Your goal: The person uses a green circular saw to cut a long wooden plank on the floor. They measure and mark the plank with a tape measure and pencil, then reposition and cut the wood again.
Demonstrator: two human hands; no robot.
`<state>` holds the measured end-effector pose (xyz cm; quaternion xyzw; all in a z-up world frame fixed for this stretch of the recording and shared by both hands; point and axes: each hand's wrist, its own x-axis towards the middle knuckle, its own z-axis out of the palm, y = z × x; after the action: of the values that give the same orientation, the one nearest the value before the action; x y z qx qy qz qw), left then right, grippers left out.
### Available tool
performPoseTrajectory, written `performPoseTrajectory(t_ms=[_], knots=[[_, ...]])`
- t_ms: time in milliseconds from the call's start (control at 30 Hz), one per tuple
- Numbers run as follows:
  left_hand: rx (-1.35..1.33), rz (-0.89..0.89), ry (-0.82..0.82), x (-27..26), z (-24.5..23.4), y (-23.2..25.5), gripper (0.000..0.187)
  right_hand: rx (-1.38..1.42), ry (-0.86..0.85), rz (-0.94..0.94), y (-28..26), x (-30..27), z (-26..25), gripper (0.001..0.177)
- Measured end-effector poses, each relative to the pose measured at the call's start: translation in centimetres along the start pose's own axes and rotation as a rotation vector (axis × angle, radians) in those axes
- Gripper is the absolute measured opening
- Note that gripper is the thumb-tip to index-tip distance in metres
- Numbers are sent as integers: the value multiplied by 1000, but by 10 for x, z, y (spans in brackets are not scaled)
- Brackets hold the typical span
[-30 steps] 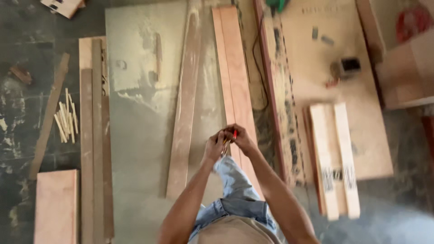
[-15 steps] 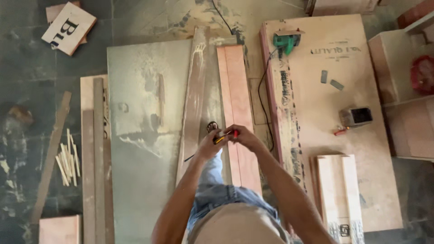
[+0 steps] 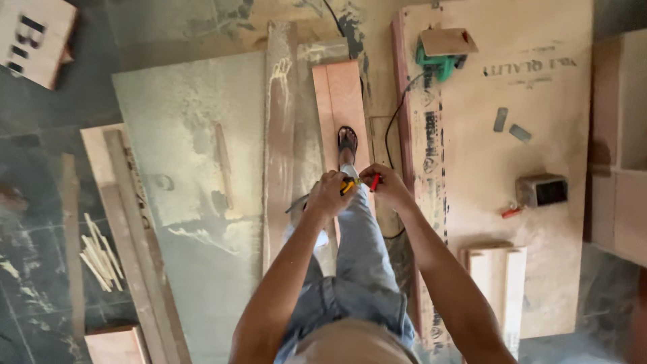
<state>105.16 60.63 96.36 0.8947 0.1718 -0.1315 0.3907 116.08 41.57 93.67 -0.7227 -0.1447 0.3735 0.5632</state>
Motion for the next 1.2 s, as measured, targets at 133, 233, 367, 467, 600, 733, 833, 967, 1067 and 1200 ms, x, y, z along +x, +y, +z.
performPoseTrajectory(t_ms=[133, 233, 367, 467, 600, 733, 833, 967, 1067, 1200], knots=[[99, 31, 178, 141, 13, -41, 60, -230, -14, -107, 46, 168, -35, 9], [103, 32, 171, 252, 39, -86, 52, -304, 19, -182, 99, 276, -62, 10], [125, -46, 235, 396, 93, -168, 42, -259, 118, -273, 193, 415, -99, 10], [118, -50, 268, 494, 133, -244, 43, -262, 278, -188, 281, 511, -125, 10], [188, 6, 325, 604, 179, -347, 41, -211, 408, -208, 395, 612, -167, 17], [222, 44, 328, 650, 206, -405, 27, -165, 495, -307, 465, 661, -166, 12], [308, 131, 435, 665, 215, -417, 21, -205, 576, -407, 471, 679, -160, 11], [331, 128, 506, 663, 224, -427, 20, -179, 572, -420, 466, 673, -145, 14], [383, 136, 567, 667, 224, -431, 21, -277, 623, -540, 461, 673, -136, 16], [380, 132, 568, 672, 231, -435, 23, -343, 675, -508, 464, 672, -137, 19]])
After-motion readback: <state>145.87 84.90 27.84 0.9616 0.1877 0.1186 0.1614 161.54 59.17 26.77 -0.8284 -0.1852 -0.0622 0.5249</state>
